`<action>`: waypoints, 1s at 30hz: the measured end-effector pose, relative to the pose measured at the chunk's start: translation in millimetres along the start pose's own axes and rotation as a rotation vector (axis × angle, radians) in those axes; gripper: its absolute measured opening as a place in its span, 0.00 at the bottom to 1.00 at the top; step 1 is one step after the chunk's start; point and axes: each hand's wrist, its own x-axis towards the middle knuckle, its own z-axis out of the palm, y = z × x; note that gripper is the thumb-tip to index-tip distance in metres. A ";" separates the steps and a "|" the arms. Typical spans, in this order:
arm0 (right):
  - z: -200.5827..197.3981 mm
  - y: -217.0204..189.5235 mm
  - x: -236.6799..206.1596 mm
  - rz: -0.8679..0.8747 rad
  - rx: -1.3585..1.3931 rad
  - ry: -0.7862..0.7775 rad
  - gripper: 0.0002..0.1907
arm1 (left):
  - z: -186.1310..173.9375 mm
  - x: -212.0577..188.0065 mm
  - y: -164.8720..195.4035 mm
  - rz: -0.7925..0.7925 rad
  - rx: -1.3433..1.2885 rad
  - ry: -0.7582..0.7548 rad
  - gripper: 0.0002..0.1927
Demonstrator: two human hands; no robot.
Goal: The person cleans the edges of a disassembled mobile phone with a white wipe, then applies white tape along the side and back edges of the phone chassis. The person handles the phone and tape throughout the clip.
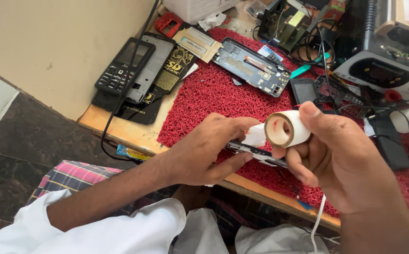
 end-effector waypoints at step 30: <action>-0.3 3.6 -0.2 -0.008 0.074 -0.017 0.26 | 11.9 -3.5 -1.5 0.017 -0.067 0.123 0.17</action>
